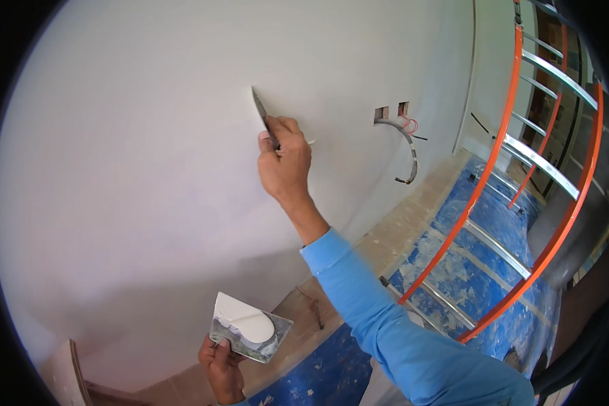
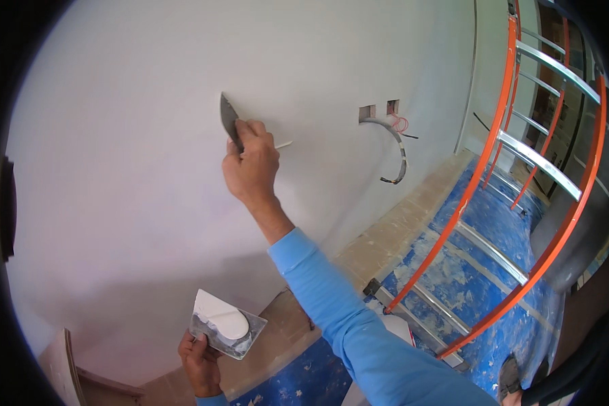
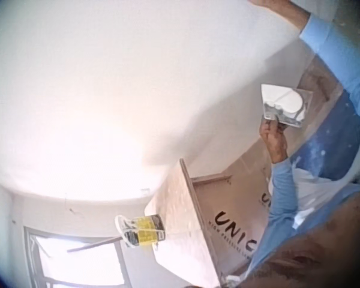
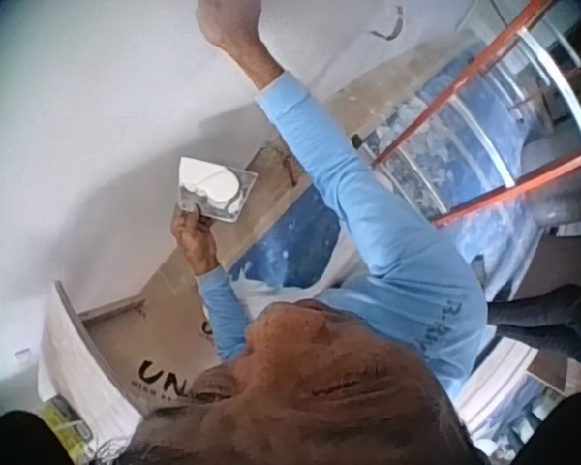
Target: The person applies white putty to a wall and ceiling using two putty knives, smoothing the mixture over surfaces and scraping excess back onto the knives.
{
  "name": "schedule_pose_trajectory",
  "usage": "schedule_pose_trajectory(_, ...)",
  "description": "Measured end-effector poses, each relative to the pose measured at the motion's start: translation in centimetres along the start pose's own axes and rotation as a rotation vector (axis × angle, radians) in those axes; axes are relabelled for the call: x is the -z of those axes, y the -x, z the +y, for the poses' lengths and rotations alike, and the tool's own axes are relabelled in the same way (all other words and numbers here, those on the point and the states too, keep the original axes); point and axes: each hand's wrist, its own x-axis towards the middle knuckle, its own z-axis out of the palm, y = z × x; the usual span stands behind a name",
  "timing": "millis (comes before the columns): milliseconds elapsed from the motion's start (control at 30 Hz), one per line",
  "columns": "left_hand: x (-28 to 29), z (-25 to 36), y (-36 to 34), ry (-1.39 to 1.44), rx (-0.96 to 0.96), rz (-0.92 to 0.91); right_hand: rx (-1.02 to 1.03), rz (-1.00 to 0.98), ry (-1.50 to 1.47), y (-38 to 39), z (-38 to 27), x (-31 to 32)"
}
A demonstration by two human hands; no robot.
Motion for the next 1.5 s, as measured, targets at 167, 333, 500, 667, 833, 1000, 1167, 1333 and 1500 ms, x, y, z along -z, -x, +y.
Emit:
schedule_pose_trajectory(167,2.0,2.1,0.8,0.014,-0.038,0.061,0.06,-0.066,0.047,3.3,-4.5,-3.3)
schedule_pose_trajectory(333,4.6,3.7,1.4,0.01,-0.052,0.134,0.117,-0.095,0.065,7.1,-8.3,-6.2)
schedule_pose_trajectory(500,7.4,4.9,2.3,0.054,-0.078,0.301,0.232,-0.255,0.064,12.4,-11.2,-9.5)
schedule_pose_trajectory(667,9.6,5.9,3.1,0.044,-0.094,0.389,0.381,-0.336,0.126,17.9,-12.3,-10.6)
schedule_pose_trajectory(833,10.3,5.8,3.0,0.135,-0.111,0.451,0.553,-0.48,0.238,20.4,-9.9,-9.5)
schedule_pose_trajectory(1000,8.9,6.2,3.3,0.274,-0.147,0.34,0.499,-0.608,0.082,19.6,-10.1,-5.6)
schedule_pose_trajectory(1167,8.7,1.0,0.5,0.586,0.154,0.005,0.525,-0.804,-0.244,14.9,-9.0,2.2)
schedule_pose_trajectory(1333,4.0,-0.7,-0.5,0.681,0.243,0.015,0.071,-1.072,-0.487,15.1,-9.6,7.3)
schedule_pose_trajectory(1500,4.4,-0.8,-0.5,0.509,0.132,-0.06,-0.107,-1.045,-0.567,16.1,-8.3,9.4)
